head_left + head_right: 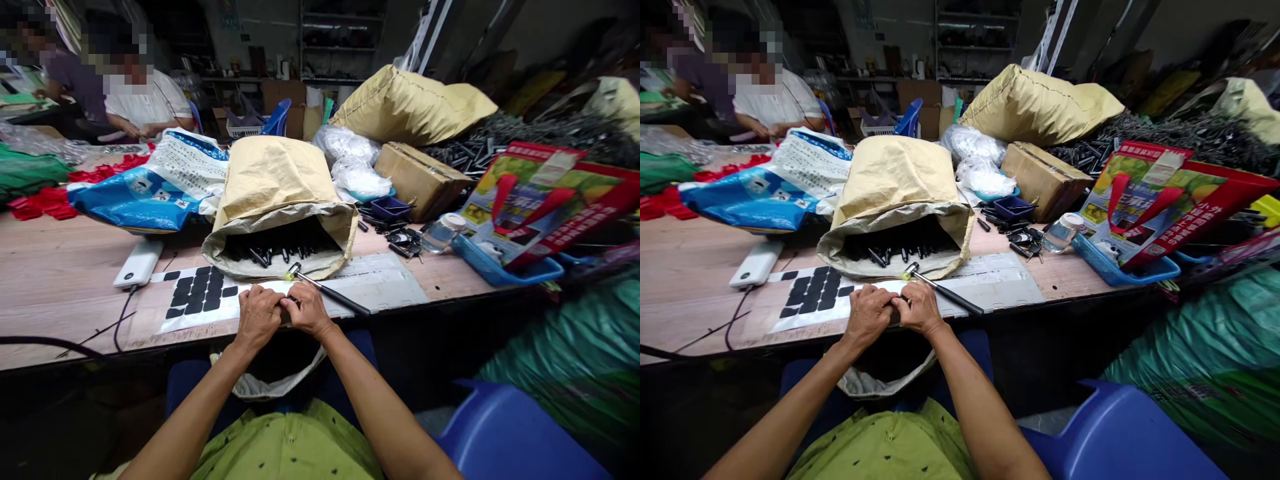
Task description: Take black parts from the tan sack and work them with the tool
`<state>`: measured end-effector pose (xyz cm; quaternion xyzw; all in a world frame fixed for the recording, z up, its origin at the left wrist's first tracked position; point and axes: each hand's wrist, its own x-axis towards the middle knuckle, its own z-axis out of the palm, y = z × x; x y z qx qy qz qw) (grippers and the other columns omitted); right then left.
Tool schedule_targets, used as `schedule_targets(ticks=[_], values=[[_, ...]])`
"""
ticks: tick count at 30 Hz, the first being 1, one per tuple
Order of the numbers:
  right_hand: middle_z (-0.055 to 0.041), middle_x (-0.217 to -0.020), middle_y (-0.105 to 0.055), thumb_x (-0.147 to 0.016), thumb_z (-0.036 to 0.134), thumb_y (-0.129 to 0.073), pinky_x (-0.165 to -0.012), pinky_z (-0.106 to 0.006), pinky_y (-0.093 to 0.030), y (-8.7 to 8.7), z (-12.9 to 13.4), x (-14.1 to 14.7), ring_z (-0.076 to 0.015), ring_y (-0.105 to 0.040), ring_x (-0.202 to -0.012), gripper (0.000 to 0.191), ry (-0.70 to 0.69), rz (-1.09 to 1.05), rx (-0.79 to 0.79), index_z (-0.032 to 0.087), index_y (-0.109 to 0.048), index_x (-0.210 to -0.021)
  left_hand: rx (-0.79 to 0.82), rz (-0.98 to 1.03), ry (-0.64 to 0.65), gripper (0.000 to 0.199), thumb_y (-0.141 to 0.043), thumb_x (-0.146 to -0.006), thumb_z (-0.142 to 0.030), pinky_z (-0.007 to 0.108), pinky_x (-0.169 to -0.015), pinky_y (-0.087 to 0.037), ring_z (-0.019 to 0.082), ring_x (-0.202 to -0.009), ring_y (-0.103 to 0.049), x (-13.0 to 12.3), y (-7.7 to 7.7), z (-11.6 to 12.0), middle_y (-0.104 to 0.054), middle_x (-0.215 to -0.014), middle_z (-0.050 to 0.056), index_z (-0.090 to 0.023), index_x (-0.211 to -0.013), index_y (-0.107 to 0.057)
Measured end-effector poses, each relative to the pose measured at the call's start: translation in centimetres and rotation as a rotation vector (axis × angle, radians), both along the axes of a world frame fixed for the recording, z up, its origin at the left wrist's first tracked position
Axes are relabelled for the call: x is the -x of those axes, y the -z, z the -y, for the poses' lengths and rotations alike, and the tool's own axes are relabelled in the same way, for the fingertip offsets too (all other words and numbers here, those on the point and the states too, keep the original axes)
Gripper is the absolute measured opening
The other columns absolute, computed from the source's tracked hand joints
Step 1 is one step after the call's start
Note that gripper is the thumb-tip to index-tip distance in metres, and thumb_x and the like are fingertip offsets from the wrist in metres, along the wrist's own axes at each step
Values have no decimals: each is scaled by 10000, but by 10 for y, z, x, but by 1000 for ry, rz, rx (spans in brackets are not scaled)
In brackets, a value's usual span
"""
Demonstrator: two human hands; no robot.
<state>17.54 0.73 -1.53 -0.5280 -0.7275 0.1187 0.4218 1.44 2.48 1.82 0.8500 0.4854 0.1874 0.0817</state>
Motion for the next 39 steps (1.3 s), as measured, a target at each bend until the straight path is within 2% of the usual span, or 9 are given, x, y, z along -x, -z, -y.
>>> schedule_targets(ticks=[4, 7, 19, 25, 29, 35, 39], values=[[-1, -767, -540, -861, 334, -645, -742, -289, -376, -2, -1, 1, -172, -479, -770, 135, -45, -118, 11, 204, -612, -849, 32, 85, -59, 215, -630, -831, -198, 438, -904, -316, 268, -999, -545, 9, -3, -6, -758, -1007, 13, -280, -998, -737], [10, -749, -530, -838, 342, -681, -728, -279, -371, -3, -1, 0, -167, -481, -757, 154, -55, -137, 30, 201, -631, -875, 62, 101, -60, 200, -653, -812, -199, 424, -893, -322, 268, -1000, -549, 11, -3, -8, -754, -996, 6, -277, -980, -728], [24, -750, -559, -825, 348, -727, -743, -274, -350, -2, 0, 2, -155, -491, -756, 172, -33, 6, 89, 207, -632, -850, 102, 144, -74, 202, -648, -789, -170, 409, -887, -332, 268, -1019, -539, 15, 0, -7, -726, -966, 11, -259, -962, -703], [6, -758, -579, -909, 333, -627, -745, -279, -343, -3, -1, 3, -156, -504, -769, 176, -35, 26, 81, 201, -626, -793, 123, 154, -23, 151, -648, -809, -203, 394, -857, -329, 258, -995, -541, 16, 3, -7, -735, -979, 9, -260, -934, -709], [-9, -768, -563, -891, 286, -610, -750, -287, -346, 0, -2, 2, -169, -491, -785, 145, -44, 38, 48, 199, -605, -775, 122, 165, 36, 151, -653, -833, -257, 393, -861, -333, 251, -965, -556, 16, 3, -8, -740, -943, 10, -274, -963, -728], [-5, -716, -515, -864, 260, -601, -751, -302, -350, 0, -1, -1, -175, -451, -756, 202, -31, 39, 21, 209, -522, -686, 13, 113, 39, 200, -576, -815, -125, 436, -878, -318, 260, -961, -544, 4, 13, -4, -738, -914, 17, -243, -912, -705], [1, -695, -502, -859, 267, -602, -756, -306, -352, -1, 0, -3, -170, -444, -736, 229, -47, 32, 21, 210, -497, -664, 24, 114, 37, 245, -559, -786, -82, 438, -875, -322, 252, -951, -541, 1, 15, -2, -739, -919, 12, -241, -914, -695]])
